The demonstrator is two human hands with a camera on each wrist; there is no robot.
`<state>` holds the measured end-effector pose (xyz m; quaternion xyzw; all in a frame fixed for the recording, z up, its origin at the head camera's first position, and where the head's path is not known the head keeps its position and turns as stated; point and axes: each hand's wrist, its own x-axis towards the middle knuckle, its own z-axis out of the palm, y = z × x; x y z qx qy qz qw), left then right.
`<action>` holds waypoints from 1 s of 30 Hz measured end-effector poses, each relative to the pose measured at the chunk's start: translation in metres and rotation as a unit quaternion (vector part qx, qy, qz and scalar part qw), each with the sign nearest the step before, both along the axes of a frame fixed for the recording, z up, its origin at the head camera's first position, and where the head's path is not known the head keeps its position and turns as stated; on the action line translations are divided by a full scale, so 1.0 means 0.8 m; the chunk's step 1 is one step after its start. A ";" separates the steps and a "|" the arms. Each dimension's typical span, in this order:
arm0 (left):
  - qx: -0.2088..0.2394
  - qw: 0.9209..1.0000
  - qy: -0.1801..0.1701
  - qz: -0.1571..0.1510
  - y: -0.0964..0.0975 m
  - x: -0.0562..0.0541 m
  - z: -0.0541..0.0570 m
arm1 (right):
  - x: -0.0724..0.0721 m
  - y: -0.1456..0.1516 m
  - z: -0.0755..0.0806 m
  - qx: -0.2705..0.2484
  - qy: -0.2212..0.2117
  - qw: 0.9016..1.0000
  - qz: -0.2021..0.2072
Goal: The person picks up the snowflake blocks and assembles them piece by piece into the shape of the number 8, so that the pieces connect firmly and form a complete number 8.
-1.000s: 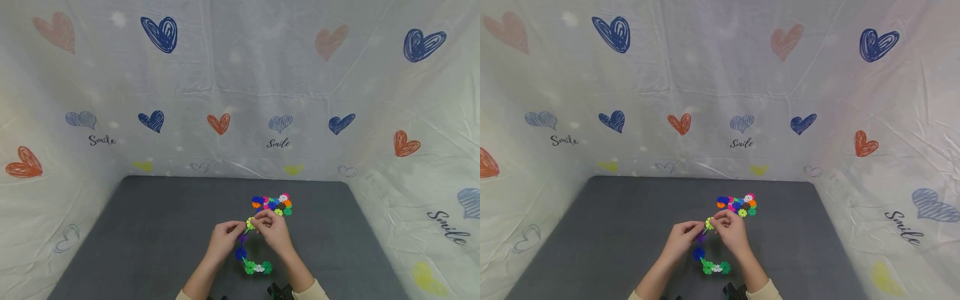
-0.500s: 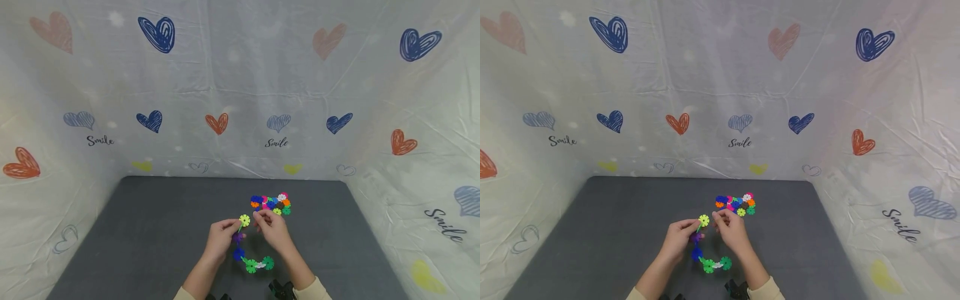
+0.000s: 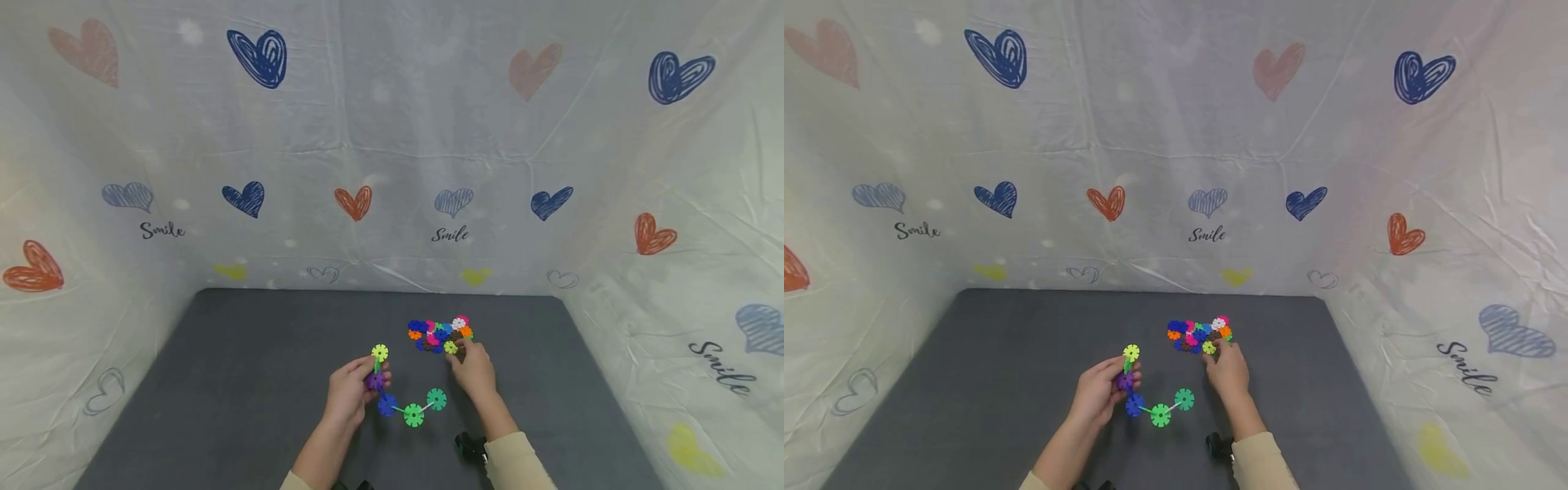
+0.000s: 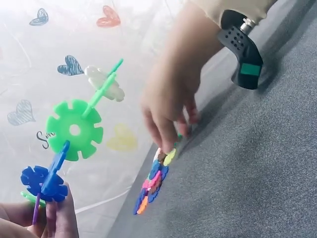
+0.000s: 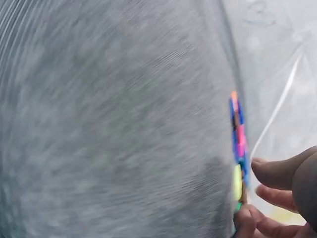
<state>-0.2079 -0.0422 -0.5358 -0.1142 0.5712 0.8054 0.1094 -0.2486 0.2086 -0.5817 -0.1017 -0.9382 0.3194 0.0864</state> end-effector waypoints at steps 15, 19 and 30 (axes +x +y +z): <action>-0.070 0.997 0.031 0.006 -0.001 0.006 0.005 | -0.016 -0.001 -0.013 0.016 -0.043 0.999 -0.017; -0.091 0.995 0.044 -0.012 0.000 0.007 0.009 | -0.009 0.000 -0.009 -0.017 -0.027 0.999 0.010; -0.128 0.990 0.059 -0.027 0.006 0.012 0.015 | 0.038 -0.040 0.028 -0.218 0.047 0.971 0.086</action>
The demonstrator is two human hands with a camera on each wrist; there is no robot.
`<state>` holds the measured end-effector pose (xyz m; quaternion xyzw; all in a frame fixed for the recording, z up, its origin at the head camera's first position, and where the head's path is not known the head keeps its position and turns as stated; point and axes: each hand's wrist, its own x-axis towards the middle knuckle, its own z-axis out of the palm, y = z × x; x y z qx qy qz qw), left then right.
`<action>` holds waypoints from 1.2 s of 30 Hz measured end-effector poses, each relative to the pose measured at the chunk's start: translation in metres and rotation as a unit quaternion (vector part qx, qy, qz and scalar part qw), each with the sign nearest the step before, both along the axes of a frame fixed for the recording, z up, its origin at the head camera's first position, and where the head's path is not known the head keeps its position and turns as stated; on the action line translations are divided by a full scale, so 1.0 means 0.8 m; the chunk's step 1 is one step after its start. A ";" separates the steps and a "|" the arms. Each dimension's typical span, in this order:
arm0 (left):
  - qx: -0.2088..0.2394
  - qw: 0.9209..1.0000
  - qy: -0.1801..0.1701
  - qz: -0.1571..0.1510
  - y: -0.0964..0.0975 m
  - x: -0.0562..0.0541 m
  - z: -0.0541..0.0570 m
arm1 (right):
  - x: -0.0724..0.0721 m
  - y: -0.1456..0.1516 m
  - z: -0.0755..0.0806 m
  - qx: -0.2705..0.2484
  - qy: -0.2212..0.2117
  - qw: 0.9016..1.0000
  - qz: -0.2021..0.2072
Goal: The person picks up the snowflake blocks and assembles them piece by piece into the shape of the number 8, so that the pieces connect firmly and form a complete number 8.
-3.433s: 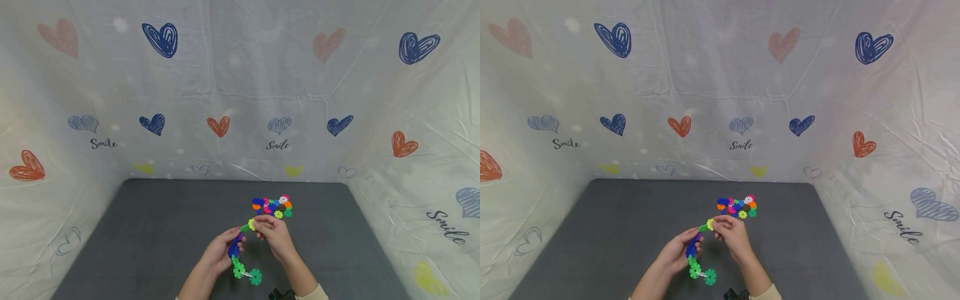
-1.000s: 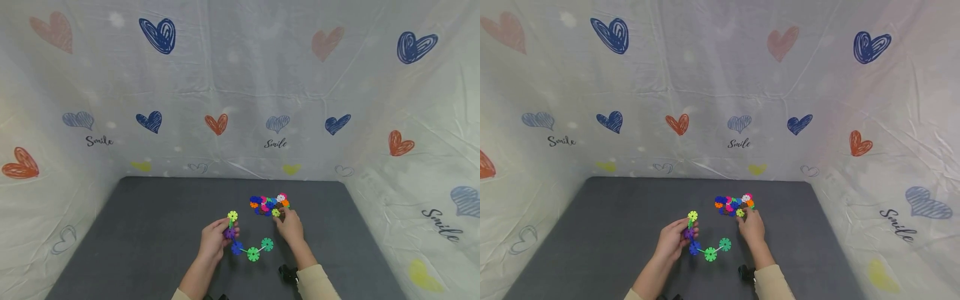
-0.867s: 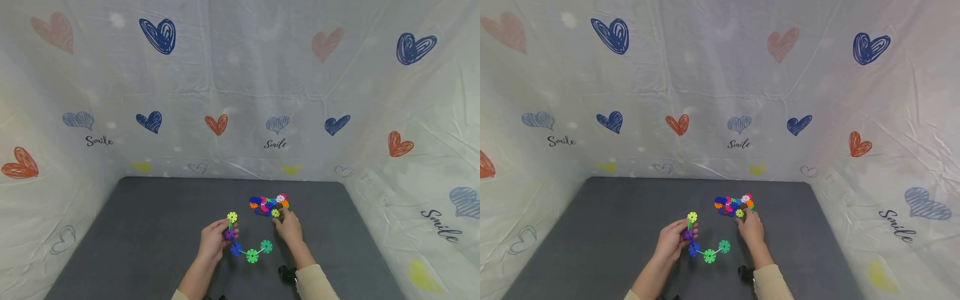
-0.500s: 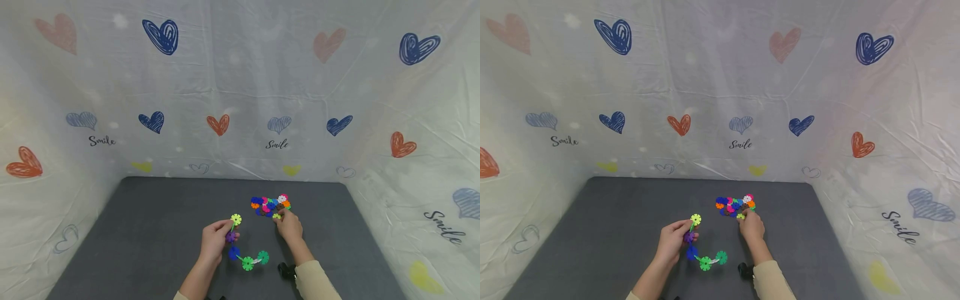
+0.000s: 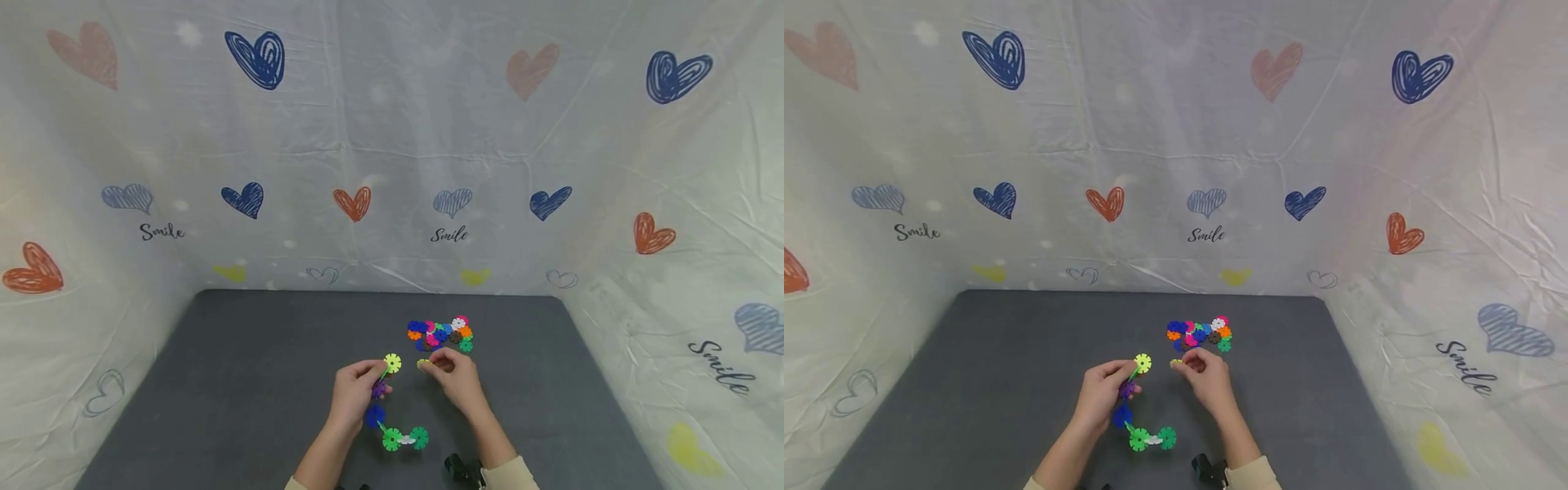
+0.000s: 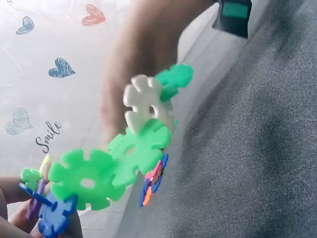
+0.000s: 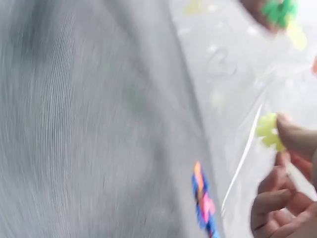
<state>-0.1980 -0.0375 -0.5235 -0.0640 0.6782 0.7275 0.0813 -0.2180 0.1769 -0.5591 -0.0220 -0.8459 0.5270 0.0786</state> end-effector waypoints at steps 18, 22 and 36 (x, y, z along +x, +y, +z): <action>-0.006 1.000 0.002 -0.016 -0.002 0.000 0.006 | 0.022 -0.028 0.023 -0.064 0.155 0.983 0.079; -0.028 0.999 0.018 -0.020 -0.002 0.002 0.010 | 0.018 -0.025 0.023 0.016 0.241 0.965 0.100; -0.067 0.997 0.039 -0.024 0.000 0.001 0.011 | 0.016 -0.023 0.034 0.145 0.391 0.901 0.121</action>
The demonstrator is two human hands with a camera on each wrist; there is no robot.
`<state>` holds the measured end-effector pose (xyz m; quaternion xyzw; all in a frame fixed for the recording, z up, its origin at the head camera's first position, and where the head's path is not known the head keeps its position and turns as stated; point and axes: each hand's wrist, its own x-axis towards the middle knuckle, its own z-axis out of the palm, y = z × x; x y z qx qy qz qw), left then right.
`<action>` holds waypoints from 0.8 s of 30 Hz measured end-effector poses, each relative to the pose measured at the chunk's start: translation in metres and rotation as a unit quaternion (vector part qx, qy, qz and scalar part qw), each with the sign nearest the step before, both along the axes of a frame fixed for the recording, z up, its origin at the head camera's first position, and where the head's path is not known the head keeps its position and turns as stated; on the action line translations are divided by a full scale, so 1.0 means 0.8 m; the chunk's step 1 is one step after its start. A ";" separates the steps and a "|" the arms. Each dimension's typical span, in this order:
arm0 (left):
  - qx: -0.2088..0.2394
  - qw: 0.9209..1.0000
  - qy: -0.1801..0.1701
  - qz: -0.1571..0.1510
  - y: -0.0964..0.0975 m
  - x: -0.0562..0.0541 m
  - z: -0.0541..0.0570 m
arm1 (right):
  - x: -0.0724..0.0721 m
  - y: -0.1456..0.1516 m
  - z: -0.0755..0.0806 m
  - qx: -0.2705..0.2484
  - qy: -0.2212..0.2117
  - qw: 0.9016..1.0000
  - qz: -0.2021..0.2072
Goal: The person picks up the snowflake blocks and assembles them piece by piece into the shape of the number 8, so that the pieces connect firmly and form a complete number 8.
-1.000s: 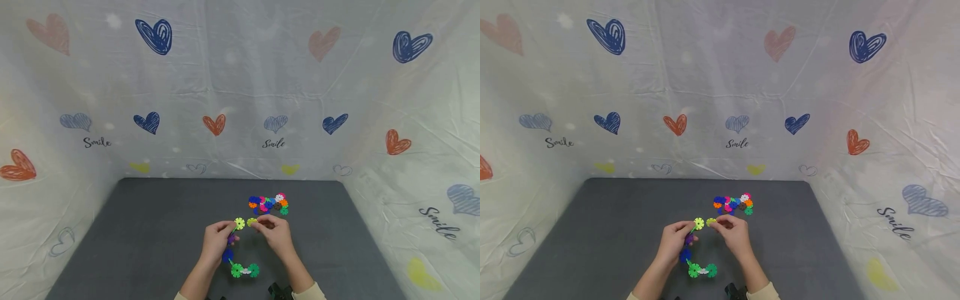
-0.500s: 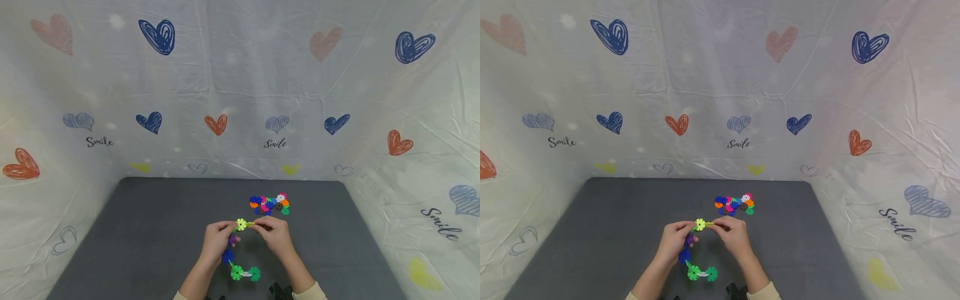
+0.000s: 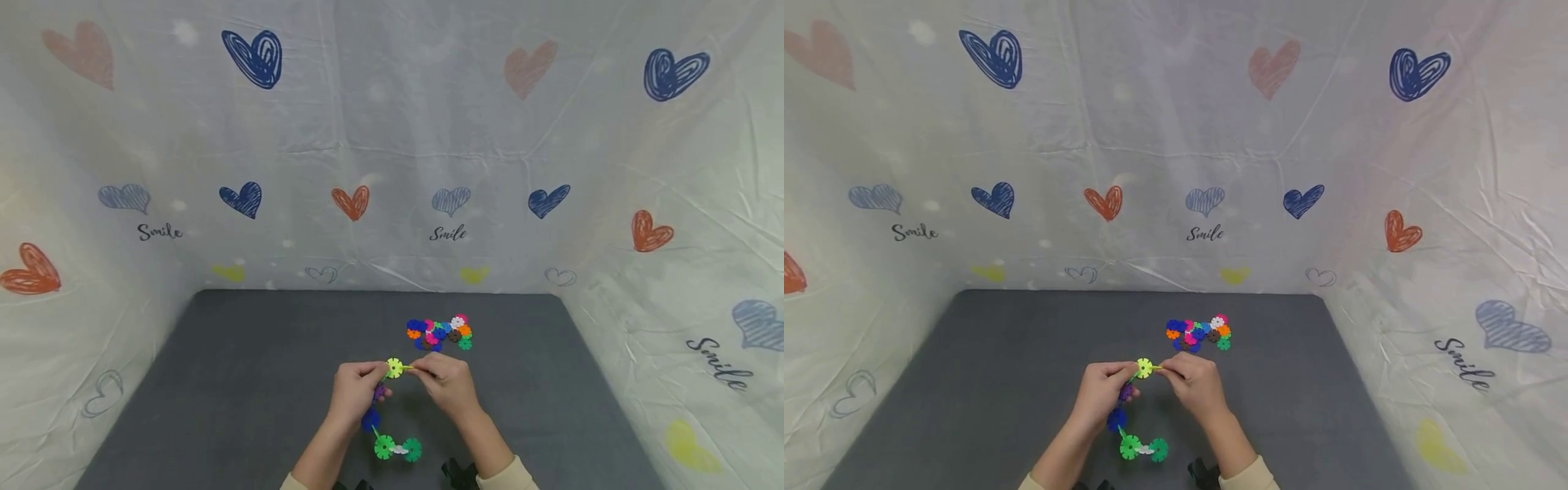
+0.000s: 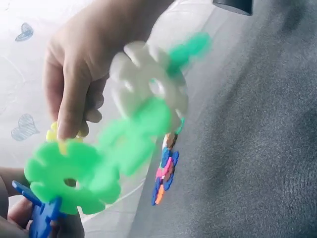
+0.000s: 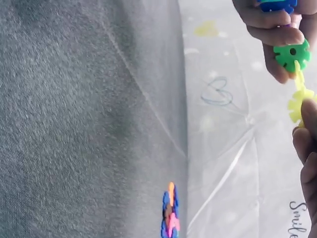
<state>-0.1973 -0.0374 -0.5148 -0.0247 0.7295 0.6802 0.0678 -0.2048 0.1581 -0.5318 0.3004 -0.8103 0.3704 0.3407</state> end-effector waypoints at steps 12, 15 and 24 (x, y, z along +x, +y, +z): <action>0.007 1.000 -0.009 -0.016 0.001 0.000 -0.001 | 0.000 0.006 0.005 -0.002 -0.033 0.998 0.046; 0.026 0.999 -0.014 -0.028 0.000 0.000 -0.002 | 0.000 0.006 0.003 -0.013 -0.044 0.998 0.043; -0.020 0.995 -0.003 -0.094 0.000 -0.001 -0.010 | -0.005 0.019 -0.002 -0.005 -0.142 0.988 0.059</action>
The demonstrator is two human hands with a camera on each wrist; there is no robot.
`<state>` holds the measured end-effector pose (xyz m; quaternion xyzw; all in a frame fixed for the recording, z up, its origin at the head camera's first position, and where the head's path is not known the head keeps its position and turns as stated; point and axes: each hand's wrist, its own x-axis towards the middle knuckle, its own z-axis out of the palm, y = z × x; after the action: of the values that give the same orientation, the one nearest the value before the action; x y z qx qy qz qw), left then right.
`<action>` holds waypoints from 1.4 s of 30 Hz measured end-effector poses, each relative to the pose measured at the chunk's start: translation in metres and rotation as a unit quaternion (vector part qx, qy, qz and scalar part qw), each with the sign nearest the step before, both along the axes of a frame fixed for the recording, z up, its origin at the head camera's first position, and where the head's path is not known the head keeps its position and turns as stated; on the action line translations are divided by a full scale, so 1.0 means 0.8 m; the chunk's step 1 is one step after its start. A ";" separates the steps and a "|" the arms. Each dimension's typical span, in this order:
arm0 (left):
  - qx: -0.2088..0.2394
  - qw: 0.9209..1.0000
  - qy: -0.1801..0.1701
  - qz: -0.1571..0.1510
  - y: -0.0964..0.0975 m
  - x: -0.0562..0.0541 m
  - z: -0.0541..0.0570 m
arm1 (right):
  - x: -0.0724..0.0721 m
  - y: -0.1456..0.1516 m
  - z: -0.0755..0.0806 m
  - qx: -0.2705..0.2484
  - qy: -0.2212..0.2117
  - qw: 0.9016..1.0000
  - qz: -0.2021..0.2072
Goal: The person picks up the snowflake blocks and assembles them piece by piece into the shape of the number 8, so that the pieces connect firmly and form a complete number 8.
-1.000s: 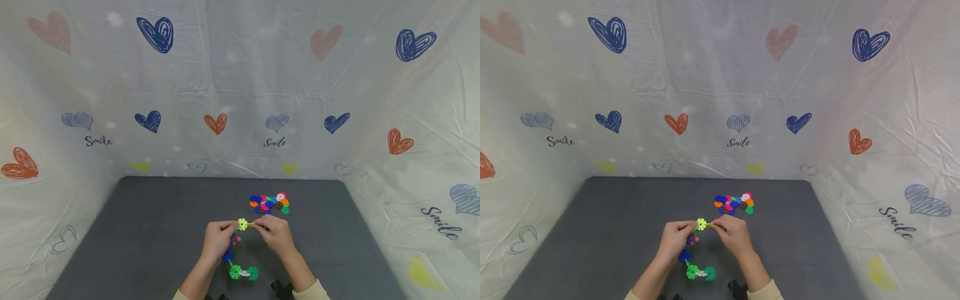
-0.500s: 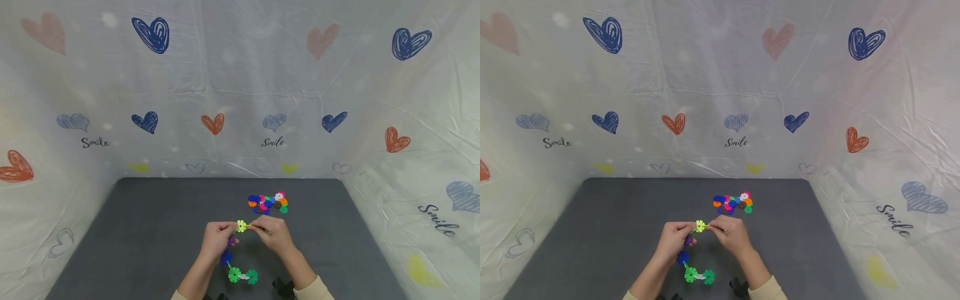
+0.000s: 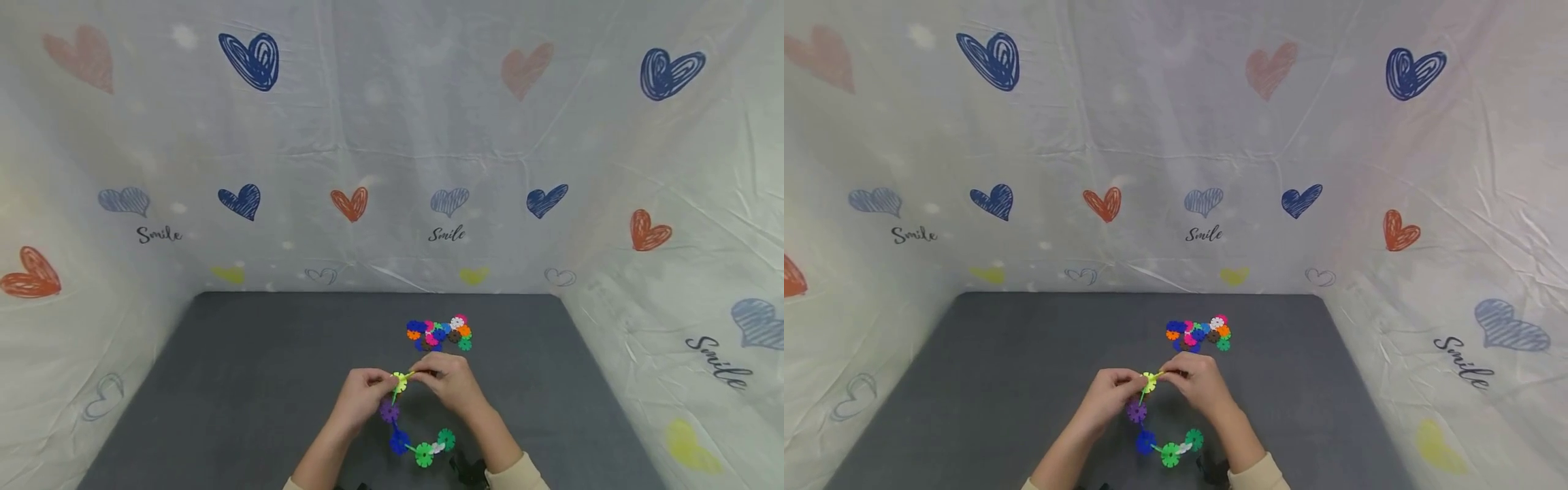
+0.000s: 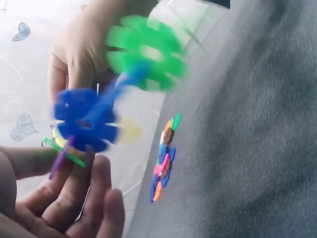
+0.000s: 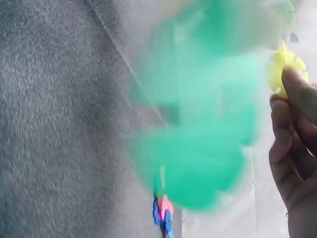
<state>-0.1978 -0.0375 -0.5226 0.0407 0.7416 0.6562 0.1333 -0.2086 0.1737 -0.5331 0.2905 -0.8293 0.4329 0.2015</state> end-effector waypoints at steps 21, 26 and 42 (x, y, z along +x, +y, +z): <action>0.064 0.994 -0.068 0.061 -0.009 -0.002 0.001 | -0.081 0.100 -0.076 0.080 -0.316 0.866 -0.379; 0.062 0.995 -0.058 0.053 -0.009 -0.001 0.002 | -0.081 0.096 -0.069 0.094 -0.359 0.849 -0.377; 0.034 0.996 -0.051 0.058 -0.009 -0.004 -0.001 | -0.019 0.023 0.028 -0.141 -0.360 0.906 -0.169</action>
<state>-0.2008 -0.0448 -0.5236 -0.0318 0.7122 0.6888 0.1313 -0.2238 0.1924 -0.5105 -0.0613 -0.8124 0.5799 -0.0022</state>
